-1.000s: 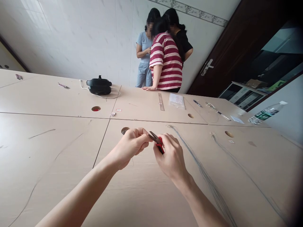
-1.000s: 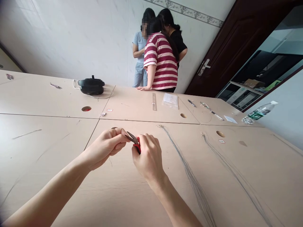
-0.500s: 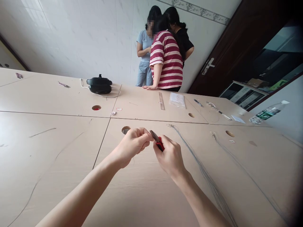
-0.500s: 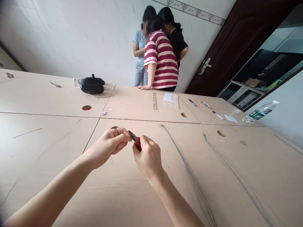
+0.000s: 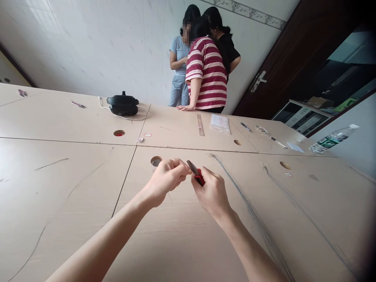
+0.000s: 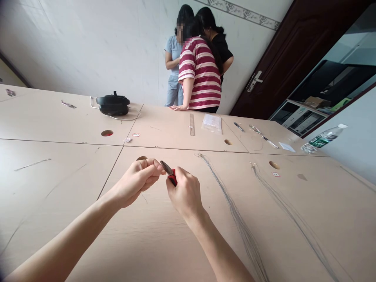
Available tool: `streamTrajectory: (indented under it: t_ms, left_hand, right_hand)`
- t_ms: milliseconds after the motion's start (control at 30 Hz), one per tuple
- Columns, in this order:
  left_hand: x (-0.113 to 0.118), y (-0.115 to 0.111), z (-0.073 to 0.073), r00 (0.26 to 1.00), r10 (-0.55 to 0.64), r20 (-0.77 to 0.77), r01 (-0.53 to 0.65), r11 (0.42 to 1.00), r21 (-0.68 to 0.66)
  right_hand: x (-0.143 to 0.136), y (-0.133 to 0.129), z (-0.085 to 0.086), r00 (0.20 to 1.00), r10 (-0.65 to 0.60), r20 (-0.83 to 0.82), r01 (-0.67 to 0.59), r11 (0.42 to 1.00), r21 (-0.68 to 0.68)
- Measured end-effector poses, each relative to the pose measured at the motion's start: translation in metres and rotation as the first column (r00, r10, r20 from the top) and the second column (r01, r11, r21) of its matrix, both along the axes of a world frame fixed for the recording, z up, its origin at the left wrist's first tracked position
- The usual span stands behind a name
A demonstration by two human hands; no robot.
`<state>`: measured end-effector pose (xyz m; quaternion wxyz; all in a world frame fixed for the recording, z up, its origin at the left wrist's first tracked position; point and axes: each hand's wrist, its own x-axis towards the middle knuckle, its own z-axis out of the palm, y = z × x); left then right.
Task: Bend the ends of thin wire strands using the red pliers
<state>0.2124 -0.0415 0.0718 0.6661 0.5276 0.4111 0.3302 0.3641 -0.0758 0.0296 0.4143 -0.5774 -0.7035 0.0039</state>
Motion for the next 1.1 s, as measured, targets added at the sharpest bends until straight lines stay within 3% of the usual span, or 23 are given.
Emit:
streamTrajectory:
  t_ms: [200,533,1100]
  left_hand:
    - [0.000,0.000,-0.001,0.999,-0.011,-0.035,0.012,1.000,0.022]
    - [0.003,0.003,-0.009,0.991,0.069,-0.115,-0.058,0.994,0.093]
    - [0.010,0.002,-0.019,0.993,0.110,-0.036,-0.108,0.993,0.051]
  right_hand:
    - [0.001,0.000,-0.002,1.000,-0.009,0.023,0.009,1.000,0.022]
    - [0.002,0.002,-0.006,0.996,-0.021,0.090,0.016,0.998,0.059]
    - [0.005,0.005,-0.009,0.997,-0.028,0.074,0.026,0.999,0.026]
